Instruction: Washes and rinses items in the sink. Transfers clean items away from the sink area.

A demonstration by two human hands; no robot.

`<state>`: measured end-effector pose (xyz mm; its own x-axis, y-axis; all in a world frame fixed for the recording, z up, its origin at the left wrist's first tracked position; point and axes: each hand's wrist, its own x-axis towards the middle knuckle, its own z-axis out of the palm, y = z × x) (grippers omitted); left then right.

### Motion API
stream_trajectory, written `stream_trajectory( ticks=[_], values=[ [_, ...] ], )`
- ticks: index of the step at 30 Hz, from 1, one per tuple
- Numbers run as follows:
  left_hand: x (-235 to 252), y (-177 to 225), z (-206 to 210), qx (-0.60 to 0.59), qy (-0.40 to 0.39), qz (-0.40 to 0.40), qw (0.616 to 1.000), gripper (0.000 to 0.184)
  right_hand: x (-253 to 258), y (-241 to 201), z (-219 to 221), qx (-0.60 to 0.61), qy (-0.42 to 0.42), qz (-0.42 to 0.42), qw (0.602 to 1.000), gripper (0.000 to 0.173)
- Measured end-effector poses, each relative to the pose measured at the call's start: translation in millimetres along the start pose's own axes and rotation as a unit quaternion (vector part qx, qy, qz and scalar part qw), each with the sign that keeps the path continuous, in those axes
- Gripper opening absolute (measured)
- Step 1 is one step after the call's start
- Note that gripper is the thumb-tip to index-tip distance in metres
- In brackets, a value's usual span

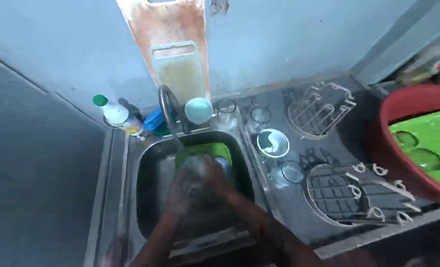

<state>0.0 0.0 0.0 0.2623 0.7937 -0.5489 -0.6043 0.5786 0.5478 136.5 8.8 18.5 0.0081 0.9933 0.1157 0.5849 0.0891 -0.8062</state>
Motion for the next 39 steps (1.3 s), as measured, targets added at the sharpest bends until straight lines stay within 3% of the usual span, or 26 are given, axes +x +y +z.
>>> stream_trajectory(
  ticks=[3,7,9,10,12,13,15,16,17,19,22,25,27,30,32,36,38,39],
  values=[
    [19.1,17.8,9.9,0.027,0.022,0.006,0.999,0.031,80.9,-12.3,-22.2,-0.026,-0.012,0.084,0.996,0.052],
    [52.7,30.0,15.6,0.117,0.071,0.029,0.99,0.021,183.1,-1.9,-33.5,-0.169,0.003,-0.007,0.986,0.068],
    [68.7,33.8,5.9,0.125,0.009,0.057,0.99,0.028,190.6,-6.1,-28.2,-0.182,0.017,-0.045,0.982,0.057],
    [76.1,34.7,2.1,0.121,-0.012,0.064,0.99,0.034,176.9,-10.4,-20.7,-0.134,0.012,-0.047,0.99,0.046],
    [84.4,31.4,-3.1,0.102,-0.01,0.063,0.993,0.045,130.0,-19.7,0.1,0.064,-0.05,0.032,0.996,0.028],
    [86.6,26.4,-7.1,0.093,0.005,0.061,0.994,0.047,111.3,-21.7,13.9,0.218,-0.085,0.115,0.965,0.02],
    [90.0,13.3,-33.2,0.06,-0.046,0.055,0.996,0.048,87.3,-23.6,33.2,0.497,-0.126,0.283,0.811,0.014],
    [90.7,7.0,-45.1,0.056,-0.074,0.06,0.994,0.047,83.1,-23.3,37.6,0.57,-0.131,0.335,0.739,0.014],
    [87.7,2.1,-47.4,0.053,-0.074,0.06,0.994,0.049,80.9,-24.2,38.0,0.609,-0.128,0.363,0.694,0.015],
    [67.9,-2.4,-29.5,0.068,-0.008,0.069,0.995,0.044,82.6,-28.5,39.7,0.638,-0.115,0.39,0.654,0.02],
    [63.6,-4.7,-43.4,0.09,-0.013,0.087,0.992,0.04,89.8,-33.0,44.5,0.616,-0.135,0.387,0.672,0.028],
    [64.3,-1.6,-46.1,0.207,0.073,0.099,0.971,0.037,91.3,-43.4,41.6,0.558,-0.156,0.382,0.72,0.036],
    [64.5,0.9,-31.4,0.14,0.121,0.055,0.981,0.047,88.1,-48.6,42.5,0.528,-0.139,0.365,0.754,0.028],
    [63.7,4.2,-26.9,0.061,0.084,0.029,0.994,0.049,83.1,-53.4,39.8,0.483,-0.121,0.348,0.794,0.024],
    [64.7,5.8,-28.2,0.068,0.077,0.019,0.994,0.046,81.0,-51.8,32.6,0.468,-0.146,0.351,0.798,0.023],
    [71.9,2.4,-27.6,0.088,0.078,0.02,0.993,0.037,90.5,-38.2,35.3,0.512,-0.172,0.387,0.747,0.018],
    [71.6,-0.5,-19.3,0.099,0.082,0.031,0.991,0.031,94.2,-34.8,37.8,0.493,-0.194,0.378,0.759,0.019],
    [66.8,-1.4,-10.1,0.101,0.086,0.038,0.99,0.03,92.0,-37.2,33.6,0.463,-0.21,0.356,0.784,0.022]
  ],
)
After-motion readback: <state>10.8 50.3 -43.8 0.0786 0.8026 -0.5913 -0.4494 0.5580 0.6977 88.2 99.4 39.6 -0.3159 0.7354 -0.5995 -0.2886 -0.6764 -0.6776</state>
